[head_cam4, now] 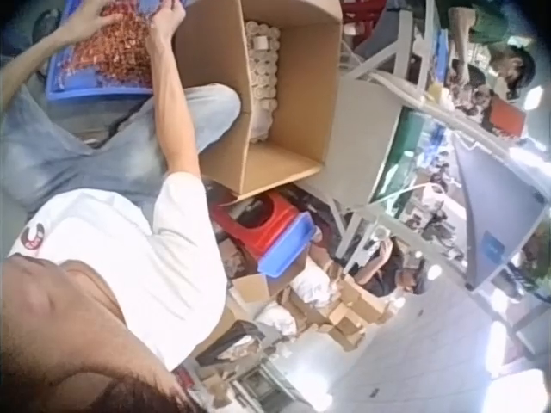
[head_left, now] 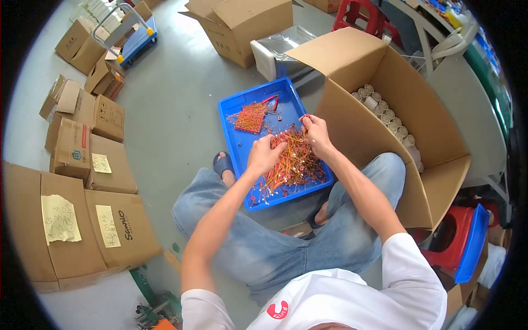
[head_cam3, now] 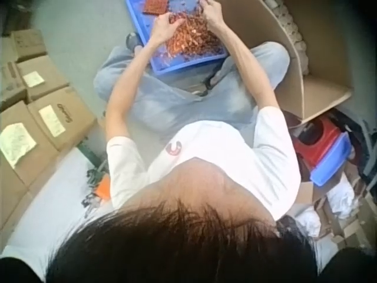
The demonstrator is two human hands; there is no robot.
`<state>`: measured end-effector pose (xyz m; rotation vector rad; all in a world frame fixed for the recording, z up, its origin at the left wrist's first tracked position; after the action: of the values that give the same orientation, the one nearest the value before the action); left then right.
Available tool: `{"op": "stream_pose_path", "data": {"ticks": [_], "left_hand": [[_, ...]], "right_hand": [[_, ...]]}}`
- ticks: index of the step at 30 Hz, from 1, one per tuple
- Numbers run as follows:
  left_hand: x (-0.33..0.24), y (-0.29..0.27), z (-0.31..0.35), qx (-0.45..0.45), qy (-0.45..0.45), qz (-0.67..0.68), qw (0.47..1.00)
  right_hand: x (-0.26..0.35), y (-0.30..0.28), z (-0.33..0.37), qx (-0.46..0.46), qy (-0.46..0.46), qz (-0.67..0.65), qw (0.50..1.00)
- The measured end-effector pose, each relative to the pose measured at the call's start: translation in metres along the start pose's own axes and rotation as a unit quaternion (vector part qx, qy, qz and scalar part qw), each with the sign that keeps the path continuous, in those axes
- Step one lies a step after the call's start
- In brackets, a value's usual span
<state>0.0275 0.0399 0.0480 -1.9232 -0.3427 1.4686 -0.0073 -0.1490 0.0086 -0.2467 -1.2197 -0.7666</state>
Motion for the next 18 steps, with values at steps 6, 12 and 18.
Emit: {"op": "stream_pose_path", "data": {"ticks": [6,12,18], "left_hand": [[0.004,-0.003,0.002,0.013,-0.019,-0.011,1.0],[0.0,-0.008,0.001,0.002,-0.04,-0.054,0.998],[0.013,-0.007,-0.003,0.021,-0.055,-0.101,0.993]], "right_hand": [[-0.004,0.007,0.003,0.031,-0.026,0.029,0.999],[-0.008,-0.003,-0.001,0.034,0.003,0.059,0.998],[-0.012,0.004,-0.001,0.141,0.134,-0.025,0.981]]}}
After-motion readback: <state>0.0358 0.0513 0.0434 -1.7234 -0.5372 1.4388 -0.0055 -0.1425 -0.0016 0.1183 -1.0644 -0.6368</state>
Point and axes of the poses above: each hand's wrist, its own z-axis away from the middle knuckle, its own y-axis out of the palm, x = y × z, the point moved 1 cm from there along -z, towards the middle knuckle, and after that the axes turned 12 degrees about -x, right-handed, at the moved point
